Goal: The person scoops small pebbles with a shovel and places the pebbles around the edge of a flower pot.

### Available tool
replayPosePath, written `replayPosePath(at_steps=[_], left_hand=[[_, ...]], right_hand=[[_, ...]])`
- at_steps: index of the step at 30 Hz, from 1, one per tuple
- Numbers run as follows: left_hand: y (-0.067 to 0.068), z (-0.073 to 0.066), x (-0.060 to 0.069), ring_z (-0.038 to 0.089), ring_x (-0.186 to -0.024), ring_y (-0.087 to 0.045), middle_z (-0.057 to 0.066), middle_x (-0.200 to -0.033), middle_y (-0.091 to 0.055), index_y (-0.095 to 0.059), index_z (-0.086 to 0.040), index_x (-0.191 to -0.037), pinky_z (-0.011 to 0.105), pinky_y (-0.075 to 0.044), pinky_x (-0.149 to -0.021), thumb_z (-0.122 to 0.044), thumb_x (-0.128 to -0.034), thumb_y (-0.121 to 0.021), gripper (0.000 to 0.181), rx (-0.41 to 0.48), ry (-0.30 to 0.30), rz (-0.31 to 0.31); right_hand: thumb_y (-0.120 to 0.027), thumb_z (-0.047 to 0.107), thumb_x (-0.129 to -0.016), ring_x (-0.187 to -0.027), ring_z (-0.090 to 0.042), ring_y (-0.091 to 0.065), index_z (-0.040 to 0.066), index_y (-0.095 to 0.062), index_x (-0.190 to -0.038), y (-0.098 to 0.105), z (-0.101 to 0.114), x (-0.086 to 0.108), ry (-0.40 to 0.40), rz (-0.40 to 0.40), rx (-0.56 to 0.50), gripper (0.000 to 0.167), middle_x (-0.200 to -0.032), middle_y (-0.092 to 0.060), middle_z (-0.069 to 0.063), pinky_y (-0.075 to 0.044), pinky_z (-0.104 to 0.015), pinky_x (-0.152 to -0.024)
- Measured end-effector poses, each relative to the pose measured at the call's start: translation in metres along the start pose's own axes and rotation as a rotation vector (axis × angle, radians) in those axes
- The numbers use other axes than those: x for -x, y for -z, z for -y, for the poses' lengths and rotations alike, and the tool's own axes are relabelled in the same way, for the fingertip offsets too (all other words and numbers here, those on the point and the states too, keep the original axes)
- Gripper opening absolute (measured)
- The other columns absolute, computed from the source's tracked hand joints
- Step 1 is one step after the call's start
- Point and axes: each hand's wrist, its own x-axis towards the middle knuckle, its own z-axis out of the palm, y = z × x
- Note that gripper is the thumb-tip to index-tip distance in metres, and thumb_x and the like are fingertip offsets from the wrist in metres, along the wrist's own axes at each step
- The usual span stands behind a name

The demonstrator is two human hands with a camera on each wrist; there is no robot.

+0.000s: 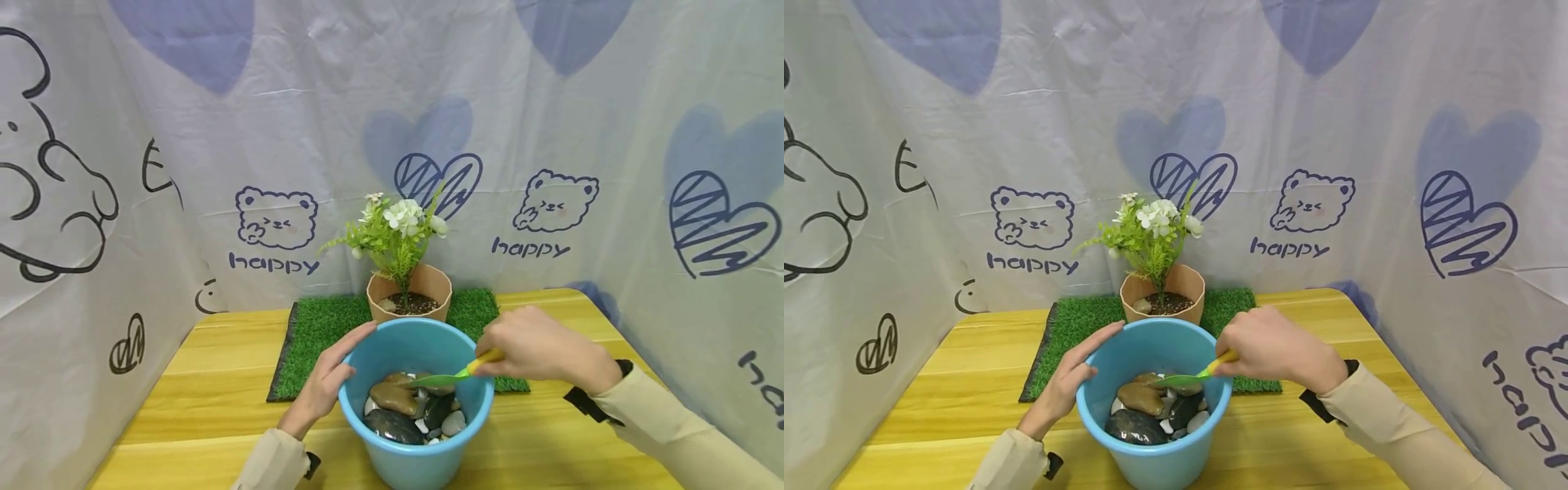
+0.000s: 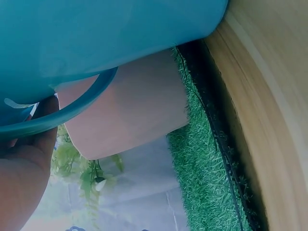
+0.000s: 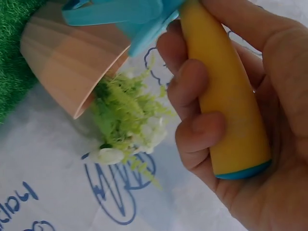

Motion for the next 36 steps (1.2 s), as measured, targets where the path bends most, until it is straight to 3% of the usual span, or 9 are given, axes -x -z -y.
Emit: replayPosePath(at_steps=[4, 9, 17, 26, 36], left_hand=[[0.0, 0.0, 0.0, 0.031, -0.134, -0.048, 0.007, -0.154, -0.042, -0.042, -0.009, -0.149, 0.04, -0.049, -0.102, 0.0, -0.0783, -0.037, 0.072, 0.018, 0.011, 0.006], [0.0, 0.0, 0.0, 0.029, -0.135, -0.047, 0.006, -0.153, -0.042, -0.042, -0.008, -0.149, 0.038, -0.047, -0.103, -0.001, -0.0779, -0.038, 0.072, 0.023, 0.017, 0.006], [0.001, -0.001, -0.001, 0.031, -0.133, -0.049, 0.006, -0.153, -0.043, -0.044, -0.01, -0.148, 0.04, -0.05, -0.1, -0.001, -0.0775, -0.038, 0.072, 0.046, 0.012, -0.016], [-0.001, 0.0, 0.0, 0.033, -0.133, -0.049, 0.007, -0.152, -0.044, -0.045, -0.01, -0.147, 0.04, -0.05, -0.099, 0.0, -0.0777, -0.039, 0.071, 0.053, 0.008, -0.02], [-0.001, 0.0, 0.001, 0.029, -0.133, -0.049, 0.006, -0.153, -0.043, -0.045, -0.01, -0.148, 0.036, -0.05, -0.099, -0.001, -0.0773, -0.039, 0.071, 0.096, 0.025, -0.012]], right_hand=[[-0.077, 0.041, -0.079, -0.055, 0.005, -0.045, 0.032, -0.071, -0.071, 0.003, 0.006, -0.004, 0.017, 0.035, 0.028, 0.014, -0.067, -0.057, 0.02, -0.036, -0.017, -0.048], [-0.078, 0.04, -0.077, -0.048, 0.004, -0.033, 0.031, -0.056, -0.056, 0.007, 0.012, -0.006, 0.003, 0.048, 0.025, 0.032, -0.055, -0.041, 0.02, -0.026, -0.017, -0.042], [-0.078, 0.035, -0.076, -0.045, 0.0, -0.026, 0.028, -0.038, -0.049, 0.016, 0.024, -0.01, -0.001, 0.06, 0.081, 0.049, -0.05, -0.025, 0.016, -0.021, -0.019, -0.042], [-0.081, 0.035, -0.07, -0.042, -0.007, -0.03, 0.024, -0.037, -0.051, 0.0, 0.039, -0.012, -0.01, -0.051, 0.3, 0.049, -0.052, -0.033, 0.009, -0.022, -0.023, -0.039], [-0.084, 0.034, -0.068, -0.043, -0.008, -0.033, 0.022, -0.04, -0.053, -0.011, 0.045, -0.014, -0.118, -0.113, 0.313, 0.048, -0.053, -0.038, 0.008, -0.025, -0.025, -0.038]])
